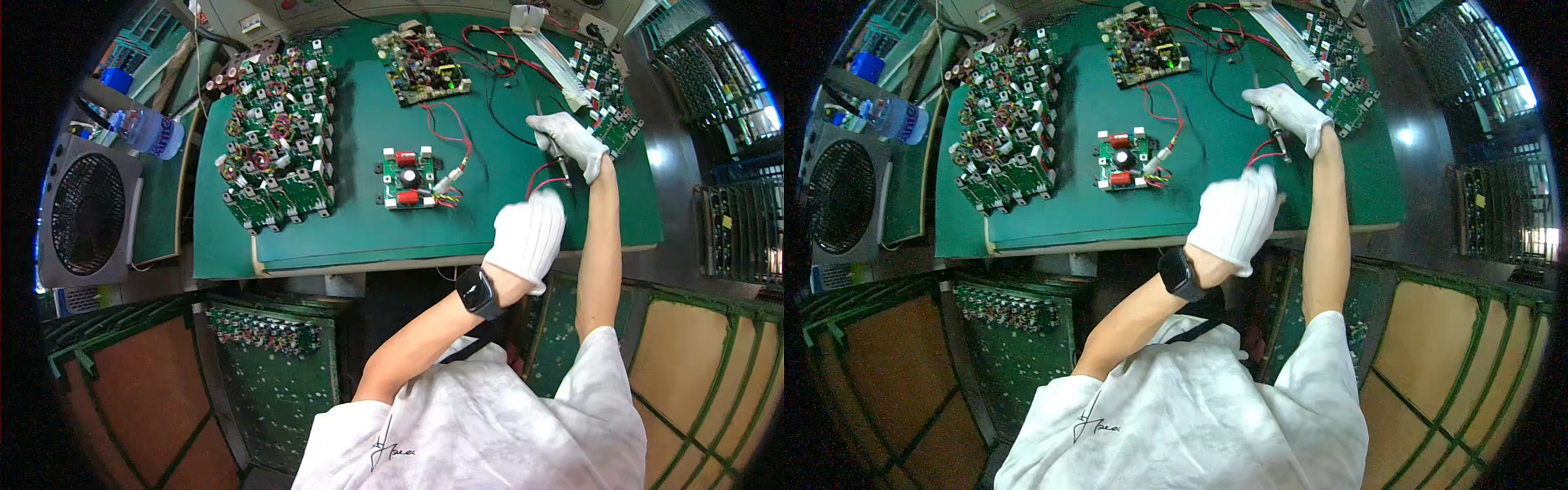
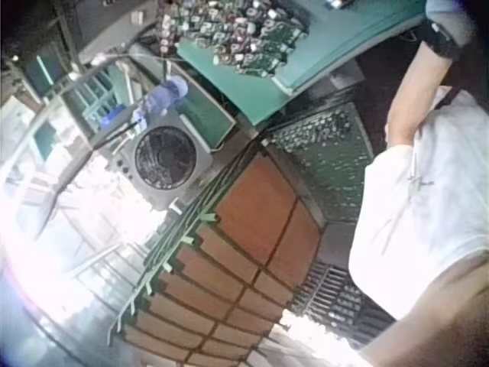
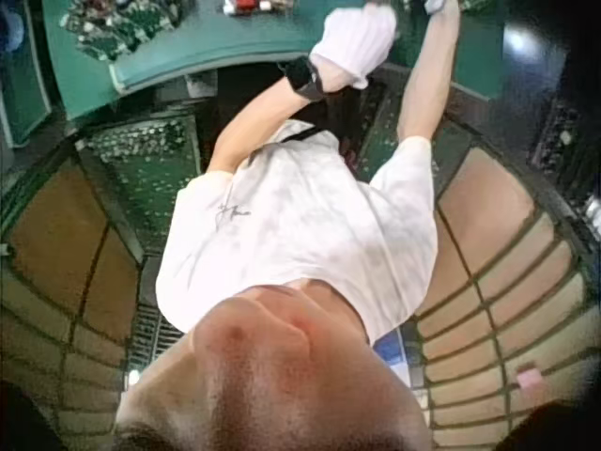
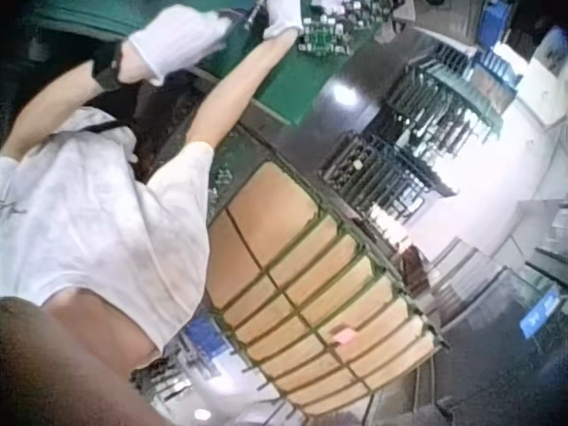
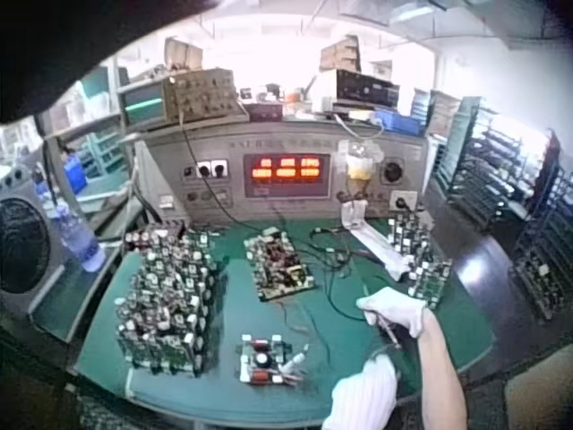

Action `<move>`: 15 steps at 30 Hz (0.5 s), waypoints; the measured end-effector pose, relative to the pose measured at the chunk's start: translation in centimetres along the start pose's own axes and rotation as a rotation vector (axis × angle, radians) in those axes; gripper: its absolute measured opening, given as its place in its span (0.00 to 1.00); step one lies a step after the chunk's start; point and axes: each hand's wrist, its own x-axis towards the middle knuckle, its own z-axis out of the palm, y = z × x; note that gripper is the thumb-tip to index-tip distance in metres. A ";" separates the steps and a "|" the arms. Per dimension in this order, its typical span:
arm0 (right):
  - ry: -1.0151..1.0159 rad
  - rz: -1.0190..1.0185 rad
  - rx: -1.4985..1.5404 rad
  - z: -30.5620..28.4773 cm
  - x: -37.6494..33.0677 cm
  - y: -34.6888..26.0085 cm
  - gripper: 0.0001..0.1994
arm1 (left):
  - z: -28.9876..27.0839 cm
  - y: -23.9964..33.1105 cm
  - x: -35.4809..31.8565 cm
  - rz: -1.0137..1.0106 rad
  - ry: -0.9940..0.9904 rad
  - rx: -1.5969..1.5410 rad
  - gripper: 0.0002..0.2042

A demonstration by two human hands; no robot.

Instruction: Testing electrical components on circuit boards using electronic test equipment and probes.

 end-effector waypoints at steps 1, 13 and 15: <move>-0.043 0.160 0.009 -0.1 -1.1 -0.4 0.30 | 0.3 0.4 -1.4 0.021 -0.006 -0.058 0.12; 0.510 -0.927 -0.666 4.6 -6.5 -7.6 0.14 | -7.2 -12.3 -5.9 -0.112 0.358 -0.124 0.12; 0.279 -1.077 -0.805 7.0 -5.9 -9.2 0.19 | -6.3 -13.5 -5.3 -0.095 0.308 -0.130 0.10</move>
